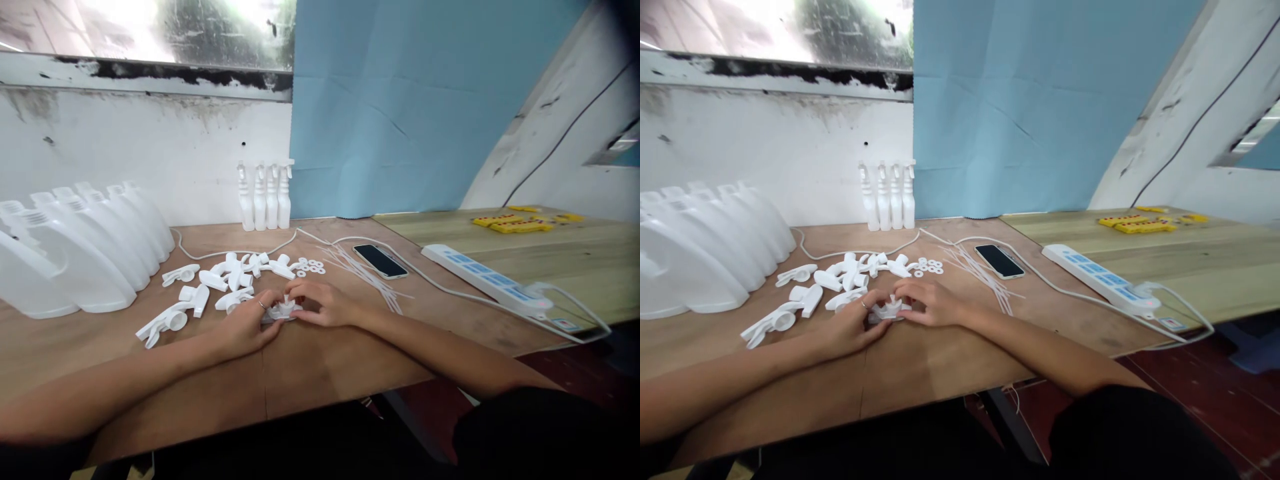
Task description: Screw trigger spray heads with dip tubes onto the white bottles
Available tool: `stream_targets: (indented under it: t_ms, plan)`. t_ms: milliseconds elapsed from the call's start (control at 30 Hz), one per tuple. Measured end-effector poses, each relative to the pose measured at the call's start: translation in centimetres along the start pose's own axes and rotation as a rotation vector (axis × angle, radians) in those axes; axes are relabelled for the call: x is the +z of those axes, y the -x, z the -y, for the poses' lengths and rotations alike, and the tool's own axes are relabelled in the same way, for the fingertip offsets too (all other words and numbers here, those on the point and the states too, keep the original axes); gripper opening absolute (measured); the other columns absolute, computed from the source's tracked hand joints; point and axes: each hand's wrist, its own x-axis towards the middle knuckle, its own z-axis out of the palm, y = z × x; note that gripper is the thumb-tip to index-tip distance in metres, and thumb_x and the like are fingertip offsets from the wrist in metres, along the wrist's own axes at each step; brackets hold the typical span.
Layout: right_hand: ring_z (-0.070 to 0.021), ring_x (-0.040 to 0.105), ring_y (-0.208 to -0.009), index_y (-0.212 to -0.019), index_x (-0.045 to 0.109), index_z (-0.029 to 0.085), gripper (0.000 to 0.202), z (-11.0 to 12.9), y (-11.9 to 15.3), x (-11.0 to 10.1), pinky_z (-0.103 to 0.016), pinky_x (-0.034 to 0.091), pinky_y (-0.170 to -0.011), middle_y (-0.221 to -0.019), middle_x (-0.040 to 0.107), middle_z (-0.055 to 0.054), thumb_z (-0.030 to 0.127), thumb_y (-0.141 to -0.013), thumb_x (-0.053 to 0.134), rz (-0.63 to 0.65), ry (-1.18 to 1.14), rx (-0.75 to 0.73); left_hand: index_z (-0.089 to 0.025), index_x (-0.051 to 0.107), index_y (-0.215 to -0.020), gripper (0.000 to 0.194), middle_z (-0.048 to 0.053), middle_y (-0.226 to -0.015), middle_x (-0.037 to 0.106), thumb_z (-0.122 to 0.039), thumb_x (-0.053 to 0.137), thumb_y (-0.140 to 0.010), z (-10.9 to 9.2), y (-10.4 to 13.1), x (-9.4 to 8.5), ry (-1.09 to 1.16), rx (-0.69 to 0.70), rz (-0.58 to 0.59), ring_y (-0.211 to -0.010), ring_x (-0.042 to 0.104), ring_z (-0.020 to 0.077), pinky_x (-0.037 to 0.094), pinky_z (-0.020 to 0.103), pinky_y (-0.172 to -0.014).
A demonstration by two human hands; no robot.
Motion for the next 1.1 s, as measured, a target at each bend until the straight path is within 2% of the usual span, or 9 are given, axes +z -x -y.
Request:
stream_targets:
  t_ms: [100,233,367,600,900,1100]
  plan:
    - [-0.0192,0.063,-0.106,-0.107,0.058,0.017,0.021,0.0,-0.1,-0.1,-0.033,0.054,-0.09,-0.116,0.063,-0.013,0.027,-0.09,0.065,0.038,0.004,0.001,-0.021,0.05,-0.112,0.022,0.004,-0.096,0.063,-0.026,0.054,-0.09,0.1,0.0,0.1,-0.004,0.035,0.006,-0.081,0.061,0.0185,0.047,0.03,-0.072]
    - [-0.02,0.063,-0.11,-0.117,0.057,0.018,0.033,0.0,-0.1,0.0,-0.034,0.053,-0.093,-0.12,0.063,-0.012,0.032,-0.089,0.068,0.095,-0.02,0.008,-0.022,0.053,-0.108,0.018,0.004,-0.097,0.062,-0.029,0.055,-0.092,0.6,-0.2,0.2,0.002,0.048,0.009,-0.083,0.06,0.0183,0.048,0.031,-0.074]
    - [-0.0184,0.065,-0.104,-0.117,0.059,0.018,0.029,0.2,0.0,0.1,-0.031,0.054,-0.089,-0.114,0.066,-0.011,0.028,-0.091,0.065,0.068,-0.032,0.035,-0.021,0.054,-0.107,0.017,0.004,-0.097,0.063,-0.031,0.055,-0.093,1.0,-0.2,0.3,-0.024,0.021,0.029,-0.083,0.062,0.0192,0.049,0.033,-0.074]
    - [-0.0187,0.065,-0.104,-0.117,0.059,0.018,0.028,-0.1,0.2,0.3,-0.032,0.055,-0.088,-0.115,0.066,-0.011,0.027,-0.09,0.064,0.05,-0.013,0.016,-0.024,0.054,-0.115,0.026,0.003,-0.097,0.067,-0.029,0.06,-0.09,0.9,-0.1,0.3,-0.039,0.0,-0.017,-0.084,0.065,0.0203,0.052,0.033,-0.076]
    - [-0.0178,0.065,-0.104,-0.119,0.058,0.017,0.028,0.2,-0.1,0.2,-0.03,0.054,-0.088,-0.115,0.066,-0.011,0.025,-0.092,0.062,0.065,-0.042,0.005,-0.022,0.055,-0.117,0.025,0.006,-0.106,0.065,-0.027,0.054,-0.093,1.0,-0.1,0.1,-0.044,0.075,0.025,-0.09,0.064,0.0211,0.051,0.035,-0.081]
    - [-0.0173,0.066,-0.101,-0.117,0.059,0.018,0.028,0.2,0.0,0.4,-0.029,0.055,-0.086,-0.112,0.068,-0.01,0.026,-0.09,0.064,0.025,-0.027,0.011,-0.022,0.055,-0.118,0.026,0.006,-0.108,0.065,-0.024,0.053,-0.092,0.9,-0.2,0.0,-0.027,0.093,0.022,-0.092,0.064,0.0208,0.051,0.034,-0.081]
